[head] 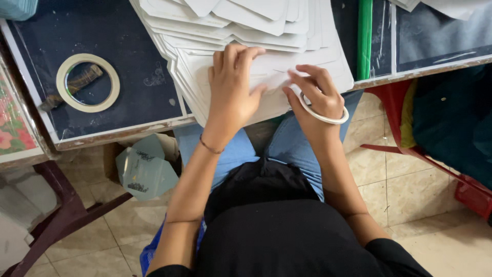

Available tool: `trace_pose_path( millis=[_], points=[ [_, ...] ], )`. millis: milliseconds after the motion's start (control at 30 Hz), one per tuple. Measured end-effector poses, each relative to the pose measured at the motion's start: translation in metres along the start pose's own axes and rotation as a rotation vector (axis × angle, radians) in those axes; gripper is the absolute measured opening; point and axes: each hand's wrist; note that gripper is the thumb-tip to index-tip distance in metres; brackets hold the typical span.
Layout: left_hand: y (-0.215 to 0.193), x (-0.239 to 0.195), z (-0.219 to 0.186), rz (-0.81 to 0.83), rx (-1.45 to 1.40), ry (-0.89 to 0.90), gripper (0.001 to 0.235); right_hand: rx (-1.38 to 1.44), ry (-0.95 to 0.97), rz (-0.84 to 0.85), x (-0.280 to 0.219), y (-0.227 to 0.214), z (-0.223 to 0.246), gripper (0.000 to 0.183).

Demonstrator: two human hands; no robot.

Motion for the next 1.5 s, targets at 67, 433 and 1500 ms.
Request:
trace_pose_path(
  millis=[67,433,1500],
  points=[
    [0.003,0.002,-0.005,-0.009,-0.005,-0.040,0.072,0.020,-0.015,-0.013,0.003,0.000,0.004,0.012],
    [-0.008,0.001,-0.001,-0.005,-0.058,-0.065,0.068,0.065,-0.081,-0.224,-0.013,-0.005,0.038,0.002],
    [-0.021,-0.043,-0.035,0.018,0.186,-0.237,0.087,0.003,0.191,-0.010,-0.024,0.006,0.011,0.020]
  ],
)
Point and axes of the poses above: each hand's wrist, its own x-axis towards the middle knuckle, its own y-axis out of the palm, z = x × y, and after that the axes turned 13 degrees about -y, right-handed
